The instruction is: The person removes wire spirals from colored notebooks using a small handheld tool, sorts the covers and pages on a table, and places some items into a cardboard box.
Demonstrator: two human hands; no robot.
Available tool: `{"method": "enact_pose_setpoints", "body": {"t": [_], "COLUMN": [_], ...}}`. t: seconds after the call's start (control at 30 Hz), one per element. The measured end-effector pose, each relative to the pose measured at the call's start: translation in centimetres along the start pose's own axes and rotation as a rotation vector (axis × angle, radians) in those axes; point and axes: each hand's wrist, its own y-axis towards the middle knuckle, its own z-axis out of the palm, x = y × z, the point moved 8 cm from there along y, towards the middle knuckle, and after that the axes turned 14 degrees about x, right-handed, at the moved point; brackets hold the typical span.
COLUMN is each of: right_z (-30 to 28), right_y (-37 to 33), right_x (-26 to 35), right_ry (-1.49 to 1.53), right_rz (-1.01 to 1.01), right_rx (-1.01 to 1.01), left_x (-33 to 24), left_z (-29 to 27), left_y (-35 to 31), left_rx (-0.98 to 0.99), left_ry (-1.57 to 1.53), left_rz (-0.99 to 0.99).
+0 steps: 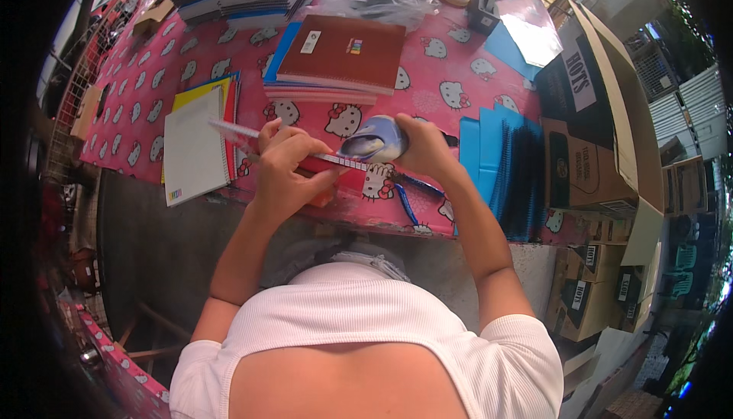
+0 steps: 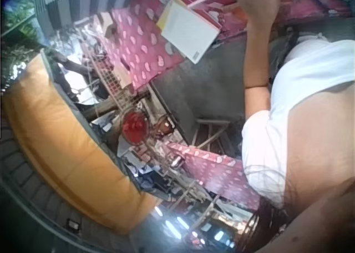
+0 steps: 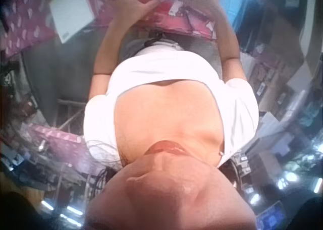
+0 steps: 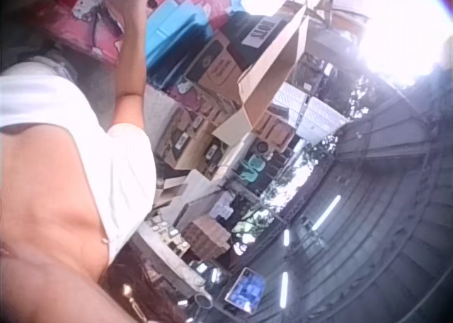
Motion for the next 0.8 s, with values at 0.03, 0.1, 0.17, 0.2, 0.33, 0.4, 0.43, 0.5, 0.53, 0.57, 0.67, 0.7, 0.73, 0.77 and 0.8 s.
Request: {"method": "enact_pose_setpoints", "body": {"t": [0.03,0.1,0.17,0.2,0.33,0.4,0.43,0.5,0.53,0.57,0.67,0.7,0.73,0.77,0.8], "right_z": [-1.9,-2.7,-2.8,-2.6,-3.2,-1.6,-0.9,-1.3,-1.6,-1.3,-0.5,-0.7,-0.8,-0.6,-0.8], "right_y": [-1.0,-0.9,-1.3,-1.6,-0.5,-0.6,0.7,0.2,-0.2,-0.1,2.1,2.1,2.5,1.4,1.4], "right_x": [2.1,2.0,2.5,2.7,0.3,5.3,3.7,3.2,3.5,3.7,3.1,2.9,3.3,3.5,4.4], "right_ry": [0.167,0.183,0.215,0.235,0.590,0.049,0.155,0.254,0.352,0.336,0.047,-0.131,-0.152,0.234,0.131], "right_rz": [-0.113,-0.402,-0.317,-0.271,-0.288,-0.408,-0.083,-0.203,-0.313,-0.391,-0.058,0.021,-0.006,-0.155,-0.275], "right_rx": [-0.134,-0.164,-0.128,-0.101,0.047,-0.034,0.082,0.057,0.043,0.036,0.060,-0.005,-0.003,0.002,0.009], "left_x": [0.0,0.5,1.1,1.6,1.2,1.3,1.3,1.7,2.2,2.1,2.0,2.4,3.1,3.2,2.9], "left_z": [-0.1,-0.1,-0.1,-0.2,-0.7,-0.6,-0.6,-1.2,-1.2,-1.2,-1.4,-1.2,-1.8,-2.1,-2.4], "left_y": [0.0,-0.1,-0.4,-0.5,0.2,-0.1,0.0,-0.6,-0.8,-0.6,-0.4,-1.0,-1.2,-1.0,-0.8], "left_rx": [-0.014,0.010,0.004,-0.008,0.089,0.117,0.140,0.143,0.144,0.138,0.127,0.121,0.082,0.070,0.066], "left_ry": [0.000,-0.055,-0.115,-0.173,0.106,0.070,0.036,-0.007,-0.061,-0.062,-0.111,-0.150,-0.177,-0.179,-0.066], "left_rz": [0.001,-0.084,-0.117,-0.144,0.014,0.005,0.010,-0.053,-0.125,-0.126,-0.119,-0.134,-0.153,-0.153,-0.128]}}
